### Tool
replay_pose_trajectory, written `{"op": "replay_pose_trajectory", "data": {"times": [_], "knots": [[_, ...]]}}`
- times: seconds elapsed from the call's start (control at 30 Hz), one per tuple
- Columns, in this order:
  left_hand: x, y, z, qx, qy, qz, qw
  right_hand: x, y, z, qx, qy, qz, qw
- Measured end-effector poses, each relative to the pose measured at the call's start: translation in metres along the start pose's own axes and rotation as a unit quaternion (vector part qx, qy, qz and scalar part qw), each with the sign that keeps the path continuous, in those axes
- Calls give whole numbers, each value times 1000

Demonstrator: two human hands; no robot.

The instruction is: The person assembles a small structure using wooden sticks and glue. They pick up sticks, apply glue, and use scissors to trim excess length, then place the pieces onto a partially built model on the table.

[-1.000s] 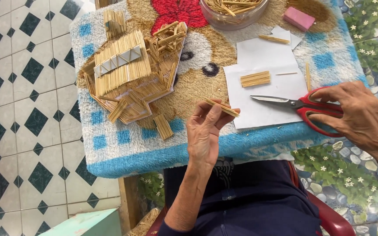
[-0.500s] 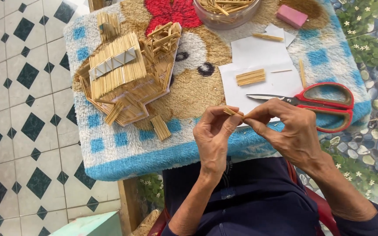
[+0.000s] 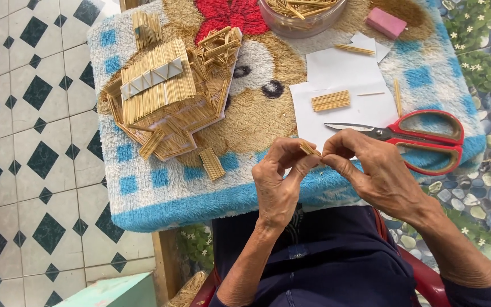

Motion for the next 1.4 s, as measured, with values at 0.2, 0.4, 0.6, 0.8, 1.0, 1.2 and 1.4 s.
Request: {"op": "replay_pose_trajectory", "data": {"times": [0.2, 0.4, 0.6, 0.8, 1.0, 1.2, 1.4], "knots": [[0, -10, 3, 27, 31, 18, 999, -1, 0, -6, 90, 17, 67, 994], [2, -17, 6, 76, 72, 15, 994, -3, -13, -6, 193, 26, 106, 975], [5, -16, 9, 80, 94, 28, 992, -6, -18, -6, 254, 24, 118, 960], [20, -1, 52, 42, 177, -17, 983, 10, 49, 38, 272, 94, -38, 957], [-9, -39, 24, 37, 70, 28, 996, -12, 40, 24, 302, 78, 38, 949], [-40, -62, 33, -67, 99, -16, 993, -32, 59, 55, 290, 73, -6, 954], [-47, -63, 36, -199, 124, -62, 970, -65, 79, 71, 300, 34, -20, 953]]}}
Point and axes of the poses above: each hand's wrist, its own x-axis away from the middle knuckle, its own z-axis out of the back of the hand, y = z × x, the point moved 8 cm from there along -x, towards the middle knuckle, and after that the axes turned 13 degrees about -y, right-handed, at the moved point
